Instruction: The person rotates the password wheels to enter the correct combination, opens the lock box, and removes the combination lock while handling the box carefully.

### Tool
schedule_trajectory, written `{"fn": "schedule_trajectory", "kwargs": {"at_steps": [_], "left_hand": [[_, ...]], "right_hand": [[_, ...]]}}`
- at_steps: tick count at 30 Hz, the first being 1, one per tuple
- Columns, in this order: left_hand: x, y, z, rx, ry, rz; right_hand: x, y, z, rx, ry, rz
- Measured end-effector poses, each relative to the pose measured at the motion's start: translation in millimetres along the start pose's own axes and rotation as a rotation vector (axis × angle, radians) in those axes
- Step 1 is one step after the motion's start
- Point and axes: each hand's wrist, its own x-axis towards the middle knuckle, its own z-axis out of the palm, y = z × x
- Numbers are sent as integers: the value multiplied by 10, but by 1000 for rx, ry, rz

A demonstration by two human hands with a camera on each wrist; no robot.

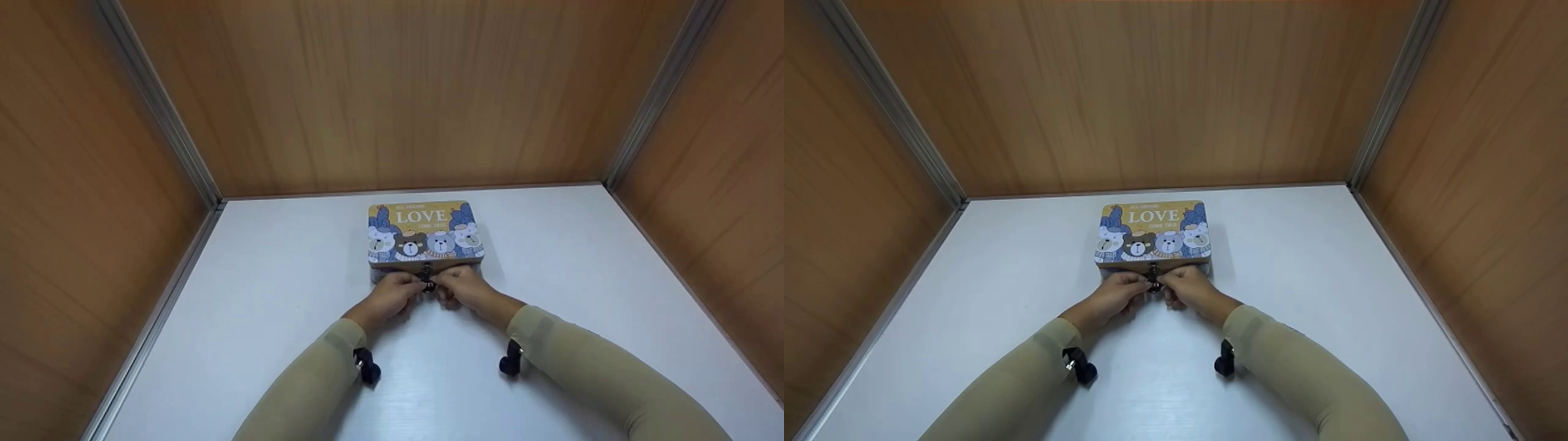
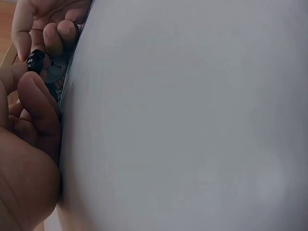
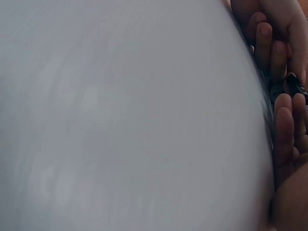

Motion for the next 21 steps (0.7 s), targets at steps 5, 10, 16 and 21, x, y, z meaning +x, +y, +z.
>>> {"fn": "schedule_trajectory", "kwargs": {"at_steps": [5, 10, 16, 21], "left_hand": [[4, 2, -10, -14, -2, 0], [-4, 7, 1, -20, -4, 13], [10, 7, 47, 29, 23, -2], [2, 17, 57, 58, 62, -28]], "right_hand": [[13, -9, -1, -7, -3, 2], [3, -25, -4, -13, -15, -1], [-17, -6, -34, -19, -11, -1], [-5, 7, -28, -40, -11, -18]]}}
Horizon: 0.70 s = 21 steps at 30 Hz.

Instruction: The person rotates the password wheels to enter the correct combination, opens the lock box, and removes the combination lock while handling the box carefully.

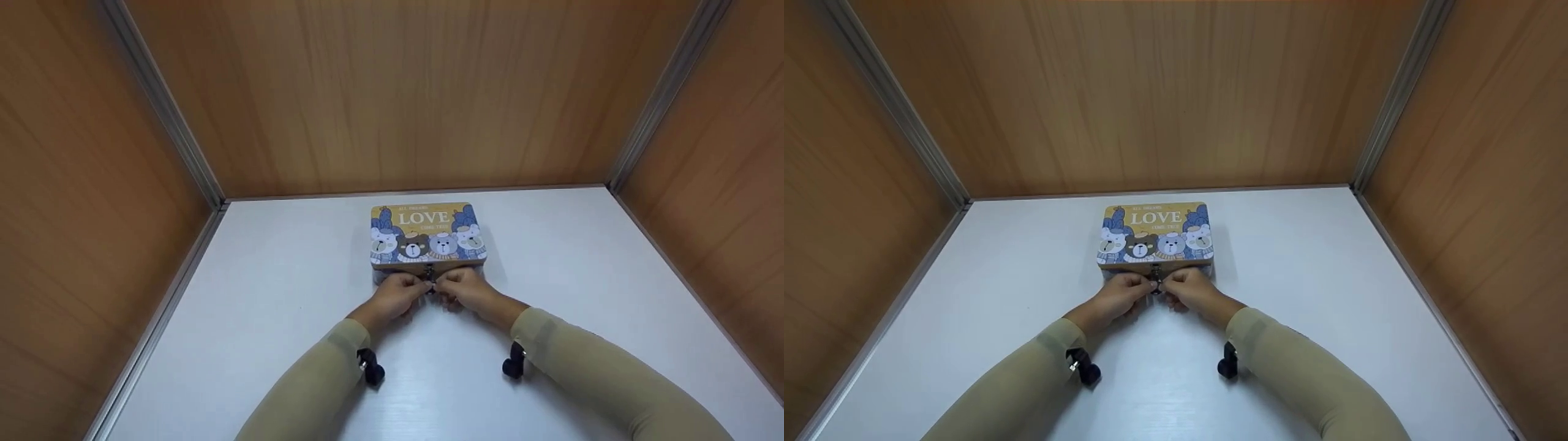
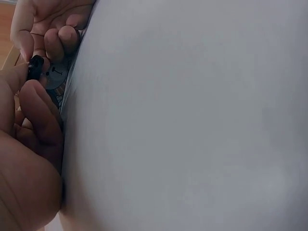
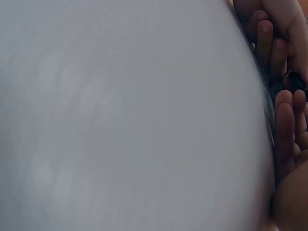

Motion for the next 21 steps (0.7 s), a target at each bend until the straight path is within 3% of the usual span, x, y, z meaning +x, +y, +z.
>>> {"fn": "schedule_trajectory", "kwargs": {"at_steps": [10, 21], "left_hand": [[-7, -8, -15, 25, -1, 19], [9, -15, -5, 68, 17, 70]], "right_hand": [[15, 14, 8, -10, -1, 23], [15, 17, 13, 18, -30, -8]]}}
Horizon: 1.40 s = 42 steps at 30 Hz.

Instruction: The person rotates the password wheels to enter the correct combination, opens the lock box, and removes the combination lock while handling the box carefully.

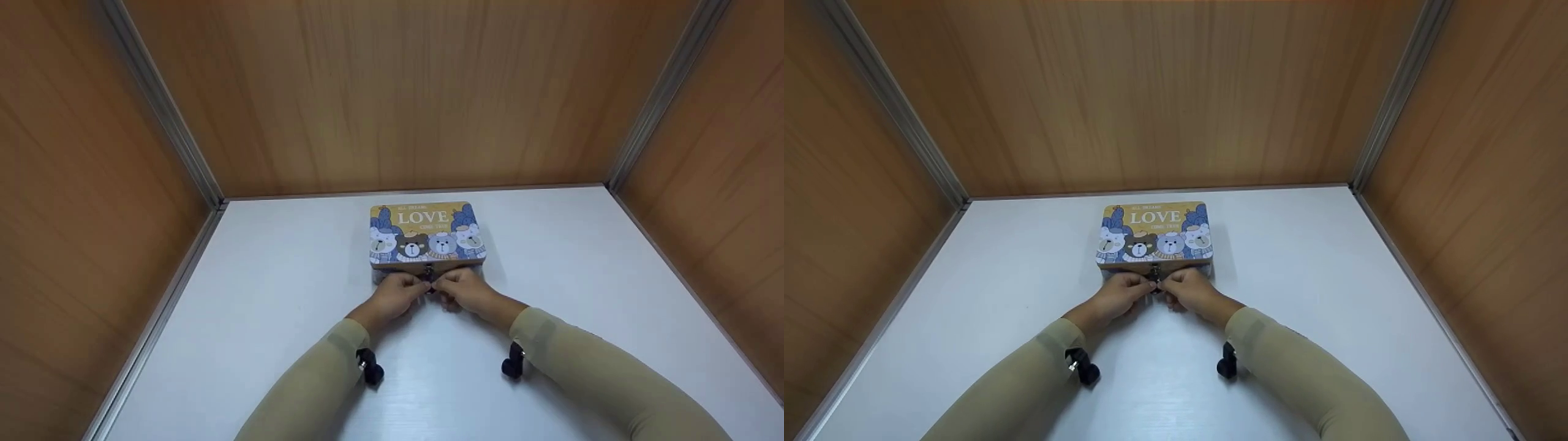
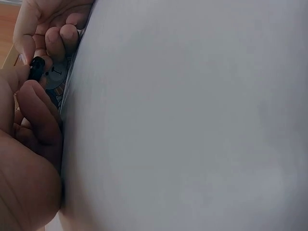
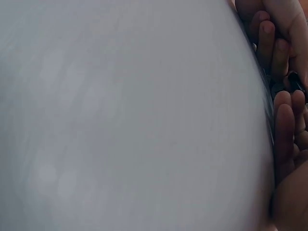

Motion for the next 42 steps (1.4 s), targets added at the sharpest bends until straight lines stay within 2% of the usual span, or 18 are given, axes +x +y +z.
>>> {"fn": "schedule_trajectory", "kwargs": {"at_steps": [11, 21, 25, 33, 42], "left_hand": [[-11, -2, -22, -21, -25, -28], [-12, -9, -22, -22, -27, -38], [-3, -14, -20, 3, -20, -25], [-10, -8, -20, -23, -22, -19], [-11, 7, -25, 2, -15, -10]], "right_hand": [[-6, -12, -45, 18, -17, -4], [-15, 3, -33, -19, 0, -9], [-20, 11, -24, 0, 0, -2], [-13, 15, -20, -10, -4, 1], [-17, 3, -35, -3, -8, -3]]}}
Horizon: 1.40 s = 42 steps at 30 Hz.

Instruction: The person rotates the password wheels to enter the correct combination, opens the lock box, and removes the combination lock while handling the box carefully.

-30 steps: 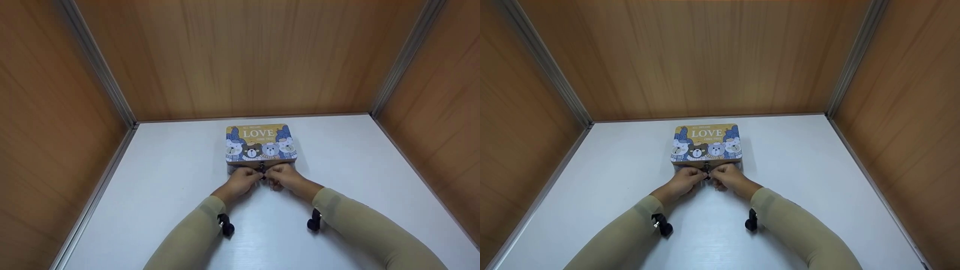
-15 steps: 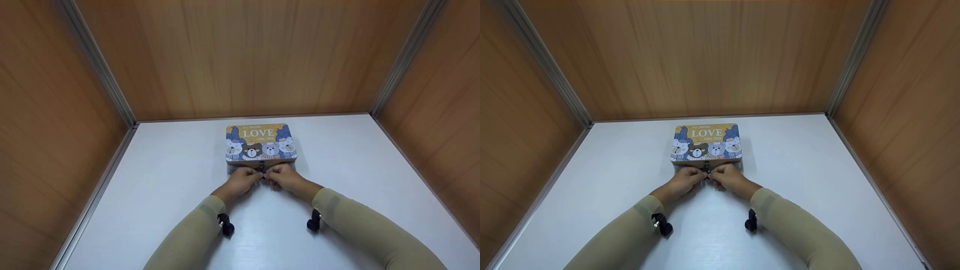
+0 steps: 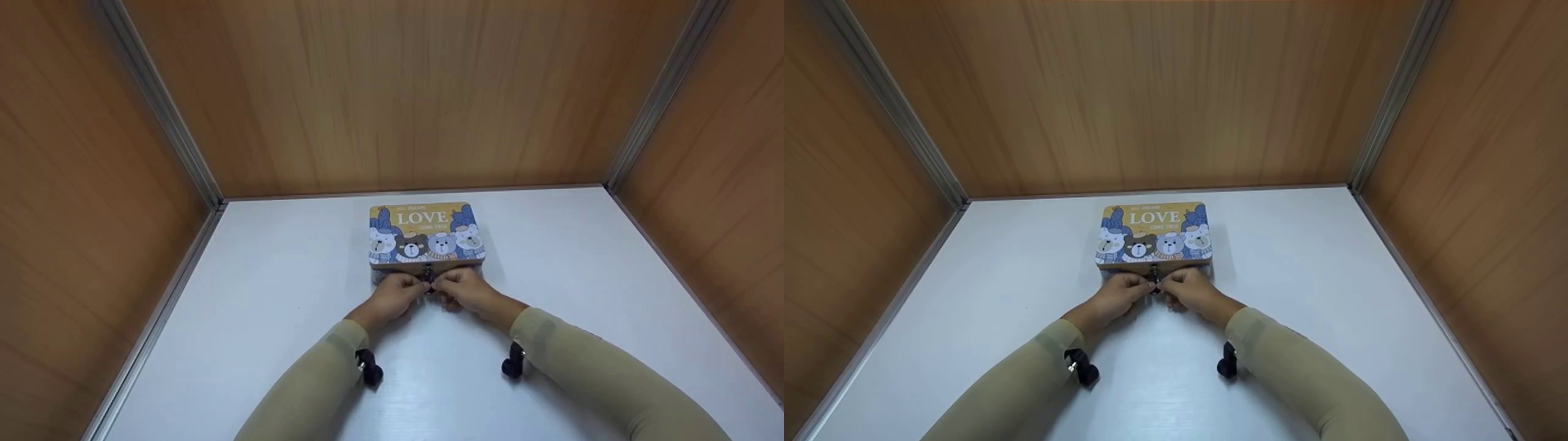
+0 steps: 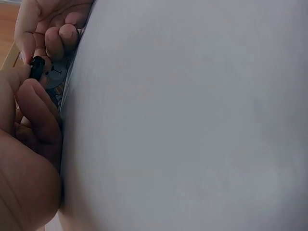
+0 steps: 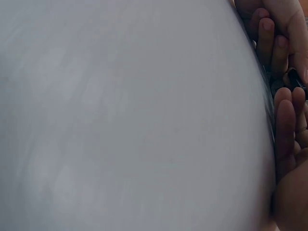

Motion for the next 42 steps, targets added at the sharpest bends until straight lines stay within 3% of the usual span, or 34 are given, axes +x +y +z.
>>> {"fn": "schedule_trajectory", "kwargs": {"at_steps": [7, 15, 34, 42], "left_hand": [[1, 0, -10, 4, -12, -31], [9, -14, -2, 2, -9, 6], [6, -3, -3, 9, -10, -24], [10, -13, 6, -14, -14, -3]], "right_hand": [[-2, -9, 5, -6, 11, 6], [-8, -13, 21, 12, 18, -11], [-10, -22, 16, -49, 9, -5], [2, -12, 11, 10, 14, 10]]}}
